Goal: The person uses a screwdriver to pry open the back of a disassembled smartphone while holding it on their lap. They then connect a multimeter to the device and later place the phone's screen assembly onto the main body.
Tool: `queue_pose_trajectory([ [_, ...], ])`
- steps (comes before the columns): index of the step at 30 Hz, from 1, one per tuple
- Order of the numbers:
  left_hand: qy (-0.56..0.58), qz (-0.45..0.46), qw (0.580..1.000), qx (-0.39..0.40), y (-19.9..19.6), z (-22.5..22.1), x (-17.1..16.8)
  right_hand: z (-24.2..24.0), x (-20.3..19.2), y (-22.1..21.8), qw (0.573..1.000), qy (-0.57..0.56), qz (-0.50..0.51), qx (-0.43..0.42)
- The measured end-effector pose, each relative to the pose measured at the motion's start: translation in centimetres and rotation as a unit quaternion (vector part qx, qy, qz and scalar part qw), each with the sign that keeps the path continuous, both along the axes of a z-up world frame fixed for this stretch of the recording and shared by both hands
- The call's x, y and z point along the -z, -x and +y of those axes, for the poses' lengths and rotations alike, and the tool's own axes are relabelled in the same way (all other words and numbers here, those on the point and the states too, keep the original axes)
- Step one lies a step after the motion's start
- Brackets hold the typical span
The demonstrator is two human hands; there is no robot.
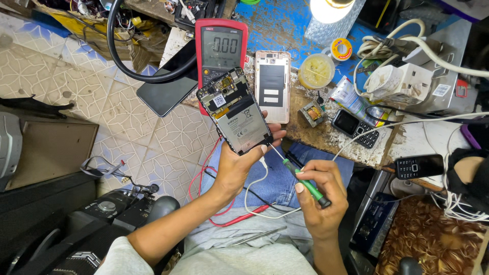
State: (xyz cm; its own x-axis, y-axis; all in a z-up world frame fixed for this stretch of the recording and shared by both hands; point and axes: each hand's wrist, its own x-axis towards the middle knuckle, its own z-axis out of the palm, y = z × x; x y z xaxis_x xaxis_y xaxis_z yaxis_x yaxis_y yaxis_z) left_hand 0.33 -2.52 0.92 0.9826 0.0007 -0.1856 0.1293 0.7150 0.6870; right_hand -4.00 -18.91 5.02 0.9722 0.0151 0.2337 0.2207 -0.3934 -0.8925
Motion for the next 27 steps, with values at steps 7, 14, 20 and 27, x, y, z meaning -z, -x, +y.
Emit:
queue_pose_trajectory([
  [7,-0.063,-0.021,0.998,-0.003,0.3,-0.3,0.1,0.1,-3.1,-1.4,0.996,0.073,0.052,-0.008],
  [14,-0.080,-0.034,0.996,-0.011,0.5,0.3,0.4,0.3,-3.7,-2.6,0.988,0.150,-0.015,-0.028],
  [20,-0.079,-0.003,0.996,-0.043,0.8,0.8,0.6,1.4,-4.5,-3.5,0.914,0.379,-0.127,-0.066],
  [27,-0.049,0.038,0.996,-0.067,0.9,1.7,-0.5,1.9,-4.8,-4.7,0.896,0.406,-0.141,-0.108],
])
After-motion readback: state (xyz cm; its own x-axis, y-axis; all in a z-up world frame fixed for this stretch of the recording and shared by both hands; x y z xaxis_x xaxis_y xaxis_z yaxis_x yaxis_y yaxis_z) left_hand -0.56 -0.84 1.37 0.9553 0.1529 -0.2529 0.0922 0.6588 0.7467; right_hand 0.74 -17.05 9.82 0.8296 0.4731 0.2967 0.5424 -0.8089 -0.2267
